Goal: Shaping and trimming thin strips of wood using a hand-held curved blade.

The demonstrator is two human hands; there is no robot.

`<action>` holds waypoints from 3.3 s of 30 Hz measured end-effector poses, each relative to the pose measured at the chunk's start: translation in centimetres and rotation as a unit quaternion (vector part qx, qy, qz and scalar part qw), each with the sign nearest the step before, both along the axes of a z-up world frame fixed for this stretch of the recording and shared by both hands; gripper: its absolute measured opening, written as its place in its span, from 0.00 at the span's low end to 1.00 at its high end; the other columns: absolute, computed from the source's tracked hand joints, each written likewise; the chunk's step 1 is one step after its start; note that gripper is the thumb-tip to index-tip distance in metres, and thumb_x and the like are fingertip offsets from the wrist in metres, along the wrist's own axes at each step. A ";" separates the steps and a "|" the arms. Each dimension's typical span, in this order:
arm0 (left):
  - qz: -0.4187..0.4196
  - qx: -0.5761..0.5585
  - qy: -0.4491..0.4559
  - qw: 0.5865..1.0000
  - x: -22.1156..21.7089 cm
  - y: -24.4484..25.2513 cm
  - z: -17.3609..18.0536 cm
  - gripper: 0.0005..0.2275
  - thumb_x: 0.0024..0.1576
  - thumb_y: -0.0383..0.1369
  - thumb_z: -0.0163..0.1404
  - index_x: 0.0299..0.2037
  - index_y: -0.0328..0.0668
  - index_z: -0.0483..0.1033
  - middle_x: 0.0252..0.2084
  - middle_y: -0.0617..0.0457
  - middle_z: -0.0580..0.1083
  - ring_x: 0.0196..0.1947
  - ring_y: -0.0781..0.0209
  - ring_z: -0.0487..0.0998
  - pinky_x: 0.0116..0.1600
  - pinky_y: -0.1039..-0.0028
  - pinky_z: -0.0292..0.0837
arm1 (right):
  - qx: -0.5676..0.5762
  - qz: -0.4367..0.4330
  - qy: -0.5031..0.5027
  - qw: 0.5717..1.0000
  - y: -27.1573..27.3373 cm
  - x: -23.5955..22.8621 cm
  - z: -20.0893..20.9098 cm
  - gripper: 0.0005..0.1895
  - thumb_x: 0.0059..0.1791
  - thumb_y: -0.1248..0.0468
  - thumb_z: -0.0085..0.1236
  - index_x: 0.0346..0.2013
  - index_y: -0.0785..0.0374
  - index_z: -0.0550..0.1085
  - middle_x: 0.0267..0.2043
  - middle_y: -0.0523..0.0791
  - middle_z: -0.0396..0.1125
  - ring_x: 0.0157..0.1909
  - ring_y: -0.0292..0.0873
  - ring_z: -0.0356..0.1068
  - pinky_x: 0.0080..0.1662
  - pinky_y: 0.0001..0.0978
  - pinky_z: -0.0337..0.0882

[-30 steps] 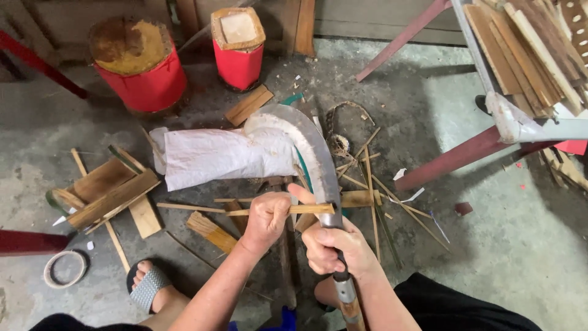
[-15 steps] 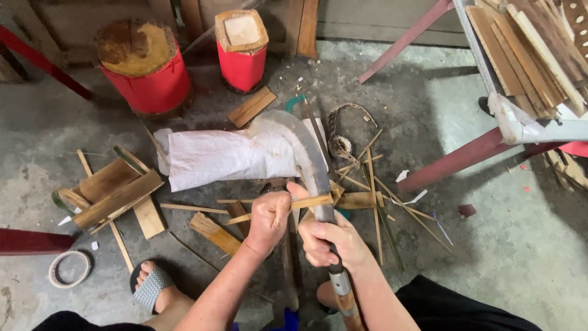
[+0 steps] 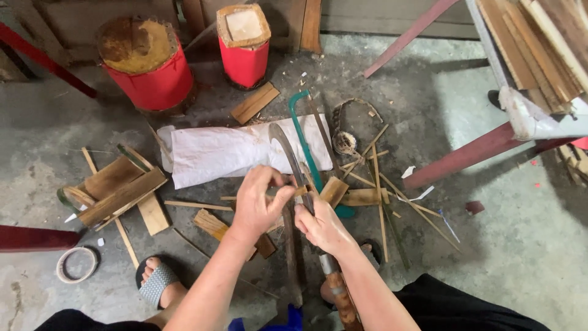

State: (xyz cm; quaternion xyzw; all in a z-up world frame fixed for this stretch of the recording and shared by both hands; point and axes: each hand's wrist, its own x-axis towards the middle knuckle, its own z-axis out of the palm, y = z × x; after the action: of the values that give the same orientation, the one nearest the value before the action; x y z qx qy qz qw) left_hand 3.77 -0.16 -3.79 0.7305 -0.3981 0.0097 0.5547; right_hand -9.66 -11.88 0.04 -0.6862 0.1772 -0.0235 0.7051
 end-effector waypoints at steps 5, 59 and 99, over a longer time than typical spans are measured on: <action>-0.046 0.171 0.028 0.984 -1.3 1.0 6.8 0.22 0.60 0.52 0.53 0.27 0.39 0.71 0.24 0.41 0.72 0.31 0.39 0.77 0.40 0.56 0.73 | -0.079 0.038 0.043 0.995 0.2 0.7 -1.9 0.15 0.58 0.62 0.39 0.29 0.62 0.67 0.14 0.44 0.61 0.11 0.35 0.54 0.14 0.25 0.56; 0.112 0.402 0.143 0.897 3.6 5.2 4.3 0.20 0.61 0.47 0.39 0.30 0.44 0.80 0.29 0.42 0.79 0.38 0.38 0.81 0.46 0.51 0.77 | -0.091 -0.029 0.211 0.973 0.1 2.0 -12.7 0.26 0.54 0.63 0.44 0.68 0.62 0.63 0.16 0.48 0.64 0.11 0.43 0.62 0.13 0.31 0.62; 0.307 0.023 -0.220 0.925 11.8 0.5 13.1 0.14 0.61 0.33 0.45 0.21 0.46 0.70 0.15 0.50 0.69 0.20 0.48 0.77 0.55 0.59 0.73 | -0.250 0.027 0.266 0.931 2.4 5.4 3.0 0.32 0.57 0.63 0.46 0.75 0.66 0.52 0.31 0.52 0.72 0.24 0.43 0.72 0.26 0.33 0.71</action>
State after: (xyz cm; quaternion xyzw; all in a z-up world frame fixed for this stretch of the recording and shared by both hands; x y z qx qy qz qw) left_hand 15.53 0.34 9.31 0.8090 -0.2663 0.3313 0.4060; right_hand -4.22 -9.51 3.09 -0.8259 0.3281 0.1355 0.4380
